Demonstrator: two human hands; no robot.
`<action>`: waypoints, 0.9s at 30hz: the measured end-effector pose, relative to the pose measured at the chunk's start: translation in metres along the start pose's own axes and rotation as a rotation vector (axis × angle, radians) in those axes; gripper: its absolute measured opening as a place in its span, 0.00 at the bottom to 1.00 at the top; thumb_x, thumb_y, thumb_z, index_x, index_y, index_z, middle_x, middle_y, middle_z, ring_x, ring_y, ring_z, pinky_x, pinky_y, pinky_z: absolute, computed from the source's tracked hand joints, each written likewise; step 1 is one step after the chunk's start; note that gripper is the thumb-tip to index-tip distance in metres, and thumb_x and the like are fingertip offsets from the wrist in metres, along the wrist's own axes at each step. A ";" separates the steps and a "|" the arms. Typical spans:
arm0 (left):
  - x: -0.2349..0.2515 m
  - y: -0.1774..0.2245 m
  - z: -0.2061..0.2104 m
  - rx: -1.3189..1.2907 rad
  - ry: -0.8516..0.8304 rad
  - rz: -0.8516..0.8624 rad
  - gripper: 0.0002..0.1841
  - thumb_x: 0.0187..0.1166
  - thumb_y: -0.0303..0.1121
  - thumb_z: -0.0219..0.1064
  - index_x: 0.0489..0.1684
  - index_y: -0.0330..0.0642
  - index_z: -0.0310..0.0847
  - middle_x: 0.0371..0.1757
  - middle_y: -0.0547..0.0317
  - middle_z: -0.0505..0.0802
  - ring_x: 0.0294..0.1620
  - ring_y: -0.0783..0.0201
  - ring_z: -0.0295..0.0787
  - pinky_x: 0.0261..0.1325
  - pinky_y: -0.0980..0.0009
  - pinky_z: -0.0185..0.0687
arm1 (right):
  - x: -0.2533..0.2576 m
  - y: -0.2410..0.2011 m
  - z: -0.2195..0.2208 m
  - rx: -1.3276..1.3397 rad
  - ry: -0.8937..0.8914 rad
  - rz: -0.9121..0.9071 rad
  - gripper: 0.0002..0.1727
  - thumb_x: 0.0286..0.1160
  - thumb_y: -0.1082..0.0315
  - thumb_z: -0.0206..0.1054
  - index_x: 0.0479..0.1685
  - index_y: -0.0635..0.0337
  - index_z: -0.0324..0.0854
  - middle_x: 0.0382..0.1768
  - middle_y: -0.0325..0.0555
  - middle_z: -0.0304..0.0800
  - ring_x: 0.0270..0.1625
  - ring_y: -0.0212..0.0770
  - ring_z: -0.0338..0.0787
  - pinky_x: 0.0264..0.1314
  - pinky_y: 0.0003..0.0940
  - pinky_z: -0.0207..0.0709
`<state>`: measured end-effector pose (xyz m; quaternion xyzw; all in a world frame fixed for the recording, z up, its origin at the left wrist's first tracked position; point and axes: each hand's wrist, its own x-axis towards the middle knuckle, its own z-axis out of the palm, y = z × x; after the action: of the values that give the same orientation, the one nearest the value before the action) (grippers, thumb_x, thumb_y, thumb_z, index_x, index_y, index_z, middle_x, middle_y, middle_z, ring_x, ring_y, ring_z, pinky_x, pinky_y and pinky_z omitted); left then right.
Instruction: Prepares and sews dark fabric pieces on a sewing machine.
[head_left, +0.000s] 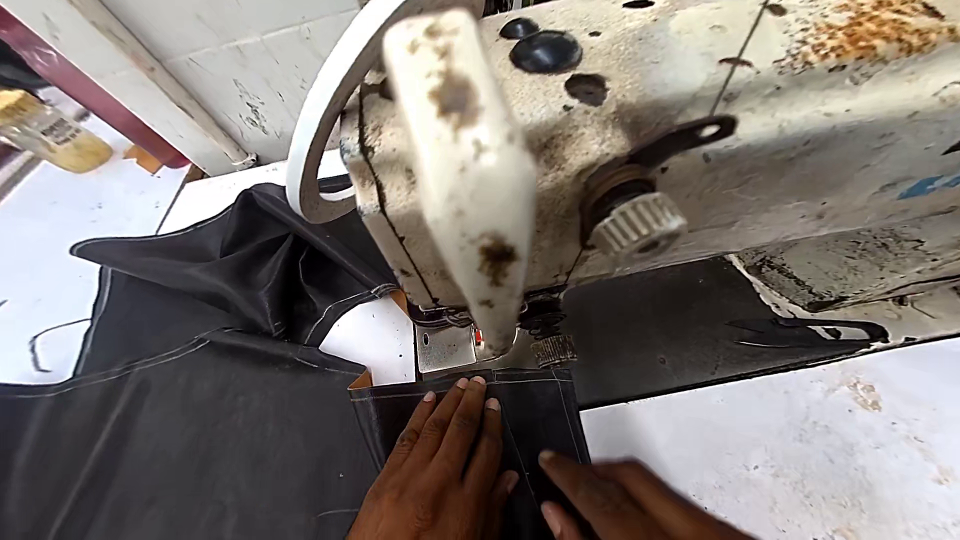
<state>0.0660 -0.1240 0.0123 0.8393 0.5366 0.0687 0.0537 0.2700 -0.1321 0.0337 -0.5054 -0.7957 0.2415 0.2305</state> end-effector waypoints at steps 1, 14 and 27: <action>-0.001 -0.001 0.003 0.001 0.022 0.008 0.28 0.93 0.48 0.48 0.76 0.36 0.79 0.81 0.43 0.80 0.84 0.48 0.75 0.88 0.51 0.63 | 0.009 0.006 -0.002 -0.062 0.011 -0.083 0.18 0.86 0.60 0.64 0.64 0.58 0.89 0.54 0.49 0.95 0.53 0.43 0.94 0.50 0.36 0.87; 0.002 -0.010 0.013 0.054 0.108 0.083 0.27 0.92 0.45 0.43 0.73 0.37 0.81 0.79 0.47 0.84 0.83 0.51 0.77 0.87 0.54 0.65 | 0.041 0.049 0.021 -0.305 -0.148 -0.380 0.33 0.91 0.43 0.49 0.80 0.57 0.78 0.82 0.42 0.78 0.87 0.42 0.73 0.88 0.37 0.66; 0.027 -0.042 0.018 0.038 0.183 0.147 0.28 0.92 0.49 0.42 0.71 0.42 0.83 0.77 0.52 0.85 0.84 0.57 0.76 0.86 0.59 0.69 | 0.069 0.059 0.030 -0.368 -0.060 -0.371 0.35 0.90 0.37 0.43 0.77 0.49 0.82 0.78 0.35 0.83 0.86 0.37 0.73 0.86 0.34 0.69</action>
<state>0.0427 -0.0817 -0.0103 0.8674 0.4775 0.1388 -0.0166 0.2663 -0.0510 -0.0172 -0.3769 -0.9118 0.0610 0.1514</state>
